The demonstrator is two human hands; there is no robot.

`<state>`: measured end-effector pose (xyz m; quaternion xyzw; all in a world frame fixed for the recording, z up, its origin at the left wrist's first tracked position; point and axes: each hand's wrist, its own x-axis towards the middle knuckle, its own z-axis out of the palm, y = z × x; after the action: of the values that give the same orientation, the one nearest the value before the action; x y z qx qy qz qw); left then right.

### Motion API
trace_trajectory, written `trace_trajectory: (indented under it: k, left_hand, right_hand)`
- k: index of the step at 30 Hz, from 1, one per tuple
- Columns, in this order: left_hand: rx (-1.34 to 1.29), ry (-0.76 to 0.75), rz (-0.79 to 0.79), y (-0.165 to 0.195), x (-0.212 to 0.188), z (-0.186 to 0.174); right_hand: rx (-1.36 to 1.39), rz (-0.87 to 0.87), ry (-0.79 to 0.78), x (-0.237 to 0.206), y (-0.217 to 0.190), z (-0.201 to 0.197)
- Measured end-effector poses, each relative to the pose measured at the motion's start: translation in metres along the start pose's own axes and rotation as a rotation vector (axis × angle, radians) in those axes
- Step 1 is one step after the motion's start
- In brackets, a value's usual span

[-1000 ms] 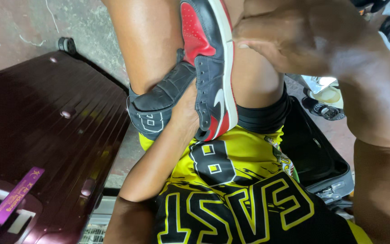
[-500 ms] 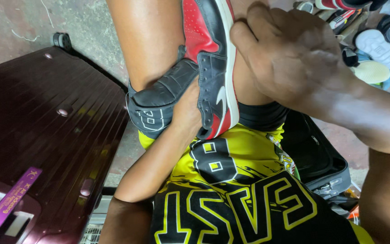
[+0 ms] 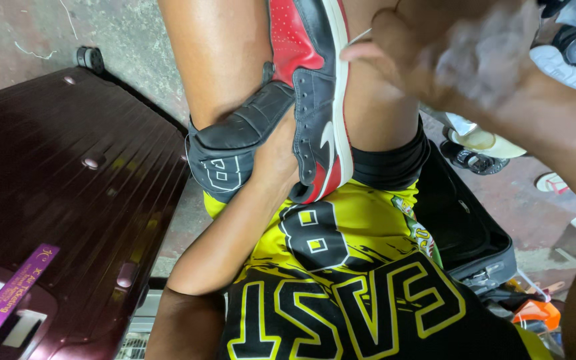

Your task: The person sews the sole of a sneaker using a needle and thread. They repeatedly push the needle through the shoe's edge and pull the thread tight, working along the perimeter of the sole.

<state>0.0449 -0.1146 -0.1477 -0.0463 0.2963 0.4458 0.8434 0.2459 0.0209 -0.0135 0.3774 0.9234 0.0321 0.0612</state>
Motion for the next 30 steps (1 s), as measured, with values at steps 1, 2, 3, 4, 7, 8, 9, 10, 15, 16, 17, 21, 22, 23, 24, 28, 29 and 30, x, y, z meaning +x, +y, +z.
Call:
trace_trajectory:
  k: [1, 2, 3, 4, 7, 8, 9, 10, 15, 16, 17, 21, 22, 23, 24, 28, 29, 30]
  left_hand:
    - [-0.012, 0.02, -0.015, -0.001, 0.0, 0.0]
    - [-0.024, 0.039, -0.027, 0.0, 0.0, 0.0]
    - [-0.003, 0.085, 0.016, 0.003, -0.002, 0.002]
    - [0.016, 0.134, 0.06, 0.007, -0.006, 0.006]
    - [1.345, 0.181, 0.537, 0.037, -0.038, 0.028]
    - [2.0, 0.139, 0.745, 0.047, -0.05, 0.04]
    - [1.656, 0.328, 0.285, 0.056, -0.06, 0.053]
    - [1.262, 0.471, -0.15, 0.063, -0.074, 0.067]
    - [1.768, 0.294, 0.779, 0.084, -0.107, 0.126]
    - [1.765, 0.26, 0.87, 0.084, -0.104, 0.133]
    - [1.761, 0.224, 0.96, 0.083, -0.1, 0.14]
    - [1.978, 0.028, 1.021, 0.083, -0.071, 0.165]
    - [1.936, 0.043, 0.99, 0.08, -0.061, 0.173]
    - [1.958, 0.011, 0.971, 0.079, -0.051, 0.179]
    - [1.984, -0.018, 0.957, 0.079, -0.041, 0.183]
    - [1.874, -0.145, 0.912, 0.082, -0.013, 0.181]
    - [1.867, -0.128, 0.918, 0.082, -0.013, 0.178]
    - [1.859, -0.114, 0.928, 0.081, -0.015, 0.173]
  right_hand:
    - [-0.025, 0.013, 0.009, -0.003, 0.0, 0.003]
    - [-0.051, 0.026, 0.018, -0.005, 0.001, 0.007]
    - [-0.084, 0.02, 0.054, -0.006, 0.001, 0.009]
    - [-0.114, 0.012, 0.088, -0.008, 0.001, 0.011]
    - [-0.022, 0.031, -0.054, -0.012, 0.016, 0.012]
    - [0.046, 0.042, -0.065, -0.015, 0.025, 0.009]
    - [0.115, 0.044, -0.078, -0.019, 0.033, 0.005]
    - [0.186, 0.058, -0.089, -0.025, 0.039, 0.0]
    - [0.334, 0.116, -0.035, -0.045, 0.045, -0.017]
    - [0.33, 0.123, -0.016, -0.047, 0.041, -0.019]
    - [0.324, 0.128, -0.001, -0.049, 0.038, -0.021]
    - [0.276, 0.144, 0.039, -0.051, 0.025, -0.028]
    - [0.254, 0.145, 0.039, -0.052, 0.024, -0.031]
    - [0.212, 0.136, 0.024, -0.052, 0.022, -0.032]
    - [0.167, 0.127, 0.005, -0.053, 0.022, -0.033]
    - [0.154, 0.122, 0.099, -0.054, 0.02, -0.031]
    - [0.302, 0.071, 0.092, -0.052, 0.018, -0.027]
    - [0.447, 0.019, 0.089, -0.047, 0.015, -0.019]
